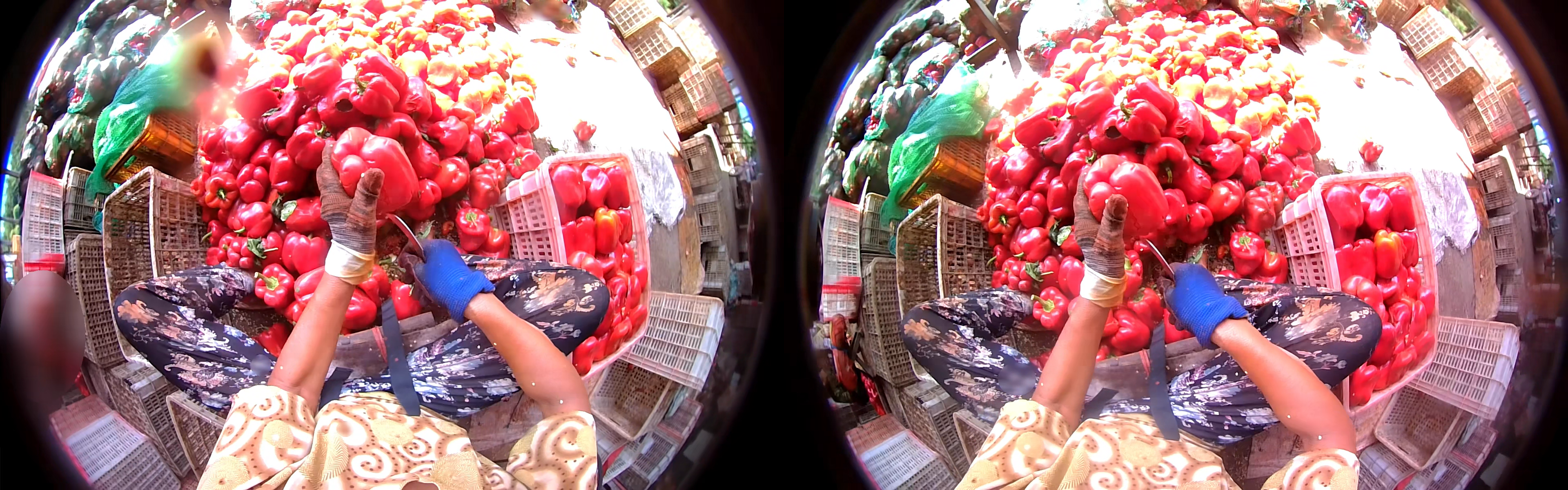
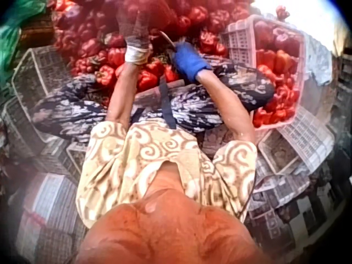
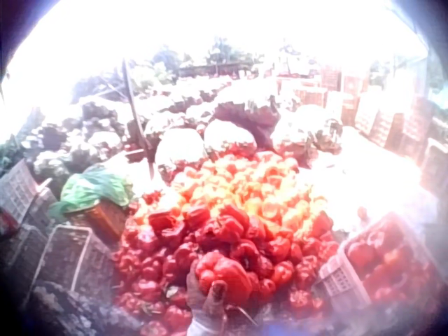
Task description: The person removes the stems and cores from red bell peppers using a knife and places the cleaned peppers into a plastic crate.
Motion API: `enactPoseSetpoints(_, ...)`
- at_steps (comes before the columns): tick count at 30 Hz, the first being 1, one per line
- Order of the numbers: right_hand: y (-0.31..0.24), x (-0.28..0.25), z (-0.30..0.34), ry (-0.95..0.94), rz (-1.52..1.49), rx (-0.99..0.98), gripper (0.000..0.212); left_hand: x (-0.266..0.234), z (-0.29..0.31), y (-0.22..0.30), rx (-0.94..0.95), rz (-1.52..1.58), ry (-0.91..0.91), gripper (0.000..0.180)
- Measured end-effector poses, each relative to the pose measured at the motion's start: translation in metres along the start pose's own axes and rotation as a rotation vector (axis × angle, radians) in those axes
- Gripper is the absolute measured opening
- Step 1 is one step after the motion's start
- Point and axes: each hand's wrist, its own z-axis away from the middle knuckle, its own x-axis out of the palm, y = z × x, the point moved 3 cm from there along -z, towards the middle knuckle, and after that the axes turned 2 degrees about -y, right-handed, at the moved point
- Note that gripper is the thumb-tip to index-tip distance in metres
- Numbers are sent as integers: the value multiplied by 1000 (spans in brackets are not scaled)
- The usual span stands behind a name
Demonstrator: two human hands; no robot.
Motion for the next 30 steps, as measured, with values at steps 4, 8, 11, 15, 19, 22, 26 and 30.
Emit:
enactPoseSetpoints(4,2,-9,8,298,-155,-427,33,-19,-23,7,-129,144,12,77)
enactPoseSetpoints(8,-48,-36,14,525,-66,-564,68,-15,-1,17,-145,99,-134,79)
enactPoseSetpoints(11,-41,-43,0,507,215,-586,86,-1,21,33,-159,107,-242,78)
enactPoseSetpoints(15,-18,-45,-6,262,-202,-558,84,5,29,42,-132,44,-358,68)
enactPoseSetpoints(19,-27,-46,6,151,-410,-516,71,4,28,44,-215,24,-358,63)
enactPoseSetpoints(22,-46,-47,21,94,-497,-403,62,3,25,50,-259,107,-363,58)
enactPoseSetpoints(26,-46,-48,28,120,-495,-344,35,2,22,51,-306,151,-381,58)
enactPoseSetpoints(30,-37,-54,28,109,-450,-302,30,1,21,45,-378,300,-407,59)
